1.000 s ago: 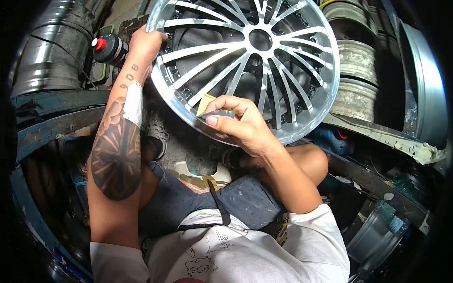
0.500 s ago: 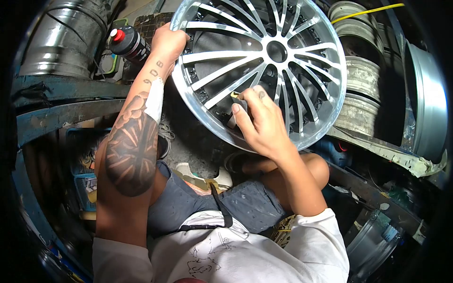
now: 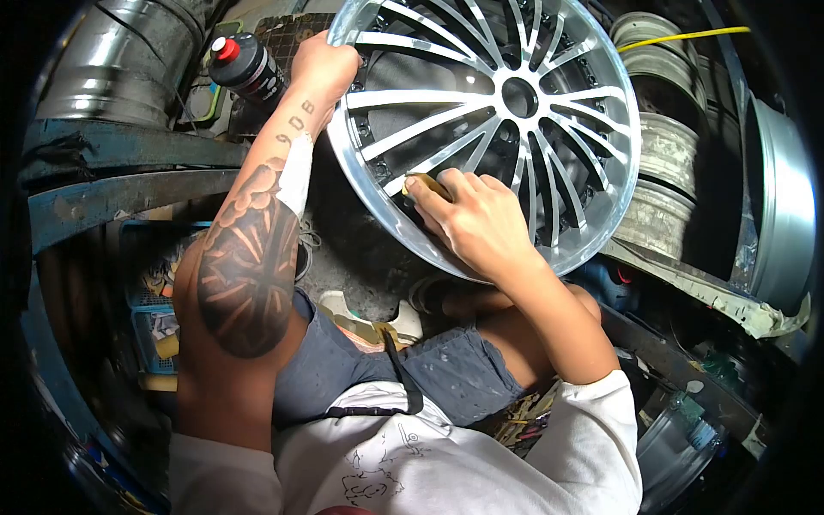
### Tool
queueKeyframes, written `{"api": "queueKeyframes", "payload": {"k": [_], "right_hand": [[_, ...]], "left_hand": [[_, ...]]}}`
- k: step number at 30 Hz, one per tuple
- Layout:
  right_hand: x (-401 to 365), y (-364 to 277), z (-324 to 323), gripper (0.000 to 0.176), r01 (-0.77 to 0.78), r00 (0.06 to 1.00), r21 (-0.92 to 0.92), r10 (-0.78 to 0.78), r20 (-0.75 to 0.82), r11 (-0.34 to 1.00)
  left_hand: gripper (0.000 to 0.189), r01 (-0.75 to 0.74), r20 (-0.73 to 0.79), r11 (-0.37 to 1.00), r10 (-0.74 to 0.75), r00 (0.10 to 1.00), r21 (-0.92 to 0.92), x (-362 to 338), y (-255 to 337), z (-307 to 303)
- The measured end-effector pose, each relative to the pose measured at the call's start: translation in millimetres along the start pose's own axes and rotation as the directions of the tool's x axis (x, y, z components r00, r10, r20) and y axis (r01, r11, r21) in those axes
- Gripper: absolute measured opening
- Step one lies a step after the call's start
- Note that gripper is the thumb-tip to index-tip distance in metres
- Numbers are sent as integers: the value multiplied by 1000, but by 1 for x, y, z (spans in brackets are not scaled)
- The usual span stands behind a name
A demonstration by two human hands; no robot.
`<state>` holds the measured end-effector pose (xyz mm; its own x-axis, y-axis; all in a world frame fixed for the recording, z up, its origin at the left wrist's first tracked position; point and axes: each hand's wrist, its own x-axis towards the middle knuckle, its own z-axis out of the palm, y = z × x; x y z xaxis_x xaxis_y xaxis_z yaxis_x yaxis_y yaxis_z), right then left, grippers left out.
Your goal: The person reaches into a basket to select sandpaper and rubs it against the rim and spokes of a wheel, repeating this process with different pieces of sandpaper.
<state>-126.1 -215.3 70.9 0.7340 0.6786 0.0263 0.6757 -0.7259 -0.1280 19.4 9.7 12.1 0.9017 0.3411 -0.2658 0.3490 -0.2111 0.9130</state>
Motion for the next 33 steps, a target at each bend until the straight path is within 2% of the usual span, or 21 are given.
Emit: {"api": "queueKeyframes", "payload": {"k": [4,7,11,12,15,16,19,22,25,26,29,33], "right_hand": [[3,-4,-4,54,33,998,-122,-25,65,992],[6,-6,-5,54,30,993,-131,-14,117,991],[0,-8,-3,50,14,993,-81,-4,119,997],[1,-7,-2,48,19,994,-67,-12,113,998],[-1,-3,-2,41,9,996,-42,-5,92,999],[-5,-3,-3,41,-32,992,-50,38,123,998],[-1,3,6,43,33,997,89,-39,63,995],[-1,-8,-18,43,3,992,109,-17,125,994],[3,-10,-14,43,-63,998,85,62,21,994],[3,-5,-2,46,-45,997,25,44,59,999],[1,-7,-11,45,-59,990,-21,61,126,998],[3,-7,7,45,-114,993,67,110,52,991]], "left_hand": [[30,2,3,1000,-2,1000,-2,-4,3,2],[31,1,0,1000,-1,1000,9,-1,2,0],[32,13,9,999,-14,1000,39,0,-1,1],[33,22,6,995,-23,1000,96,1,0,1],[32,-25,7,999,25,1000,-20,-4,2,1],[32,-15,8,1000,15,1000,-17,-4,1,2],[31,-13,4,1000,13,1000,6,-3,2,3],[31,-12,-7,999,12,1000,33,-2,1,1],[31,-5,6,1000,5,1000,26,-3,3,0],[31,20,37,998,-18,999,-59,-4,3,0],[30,-19,0,999,20,1000,51,-2,2,0],[32,0,21,999,1,1000,-48,-4,3,1]]}}
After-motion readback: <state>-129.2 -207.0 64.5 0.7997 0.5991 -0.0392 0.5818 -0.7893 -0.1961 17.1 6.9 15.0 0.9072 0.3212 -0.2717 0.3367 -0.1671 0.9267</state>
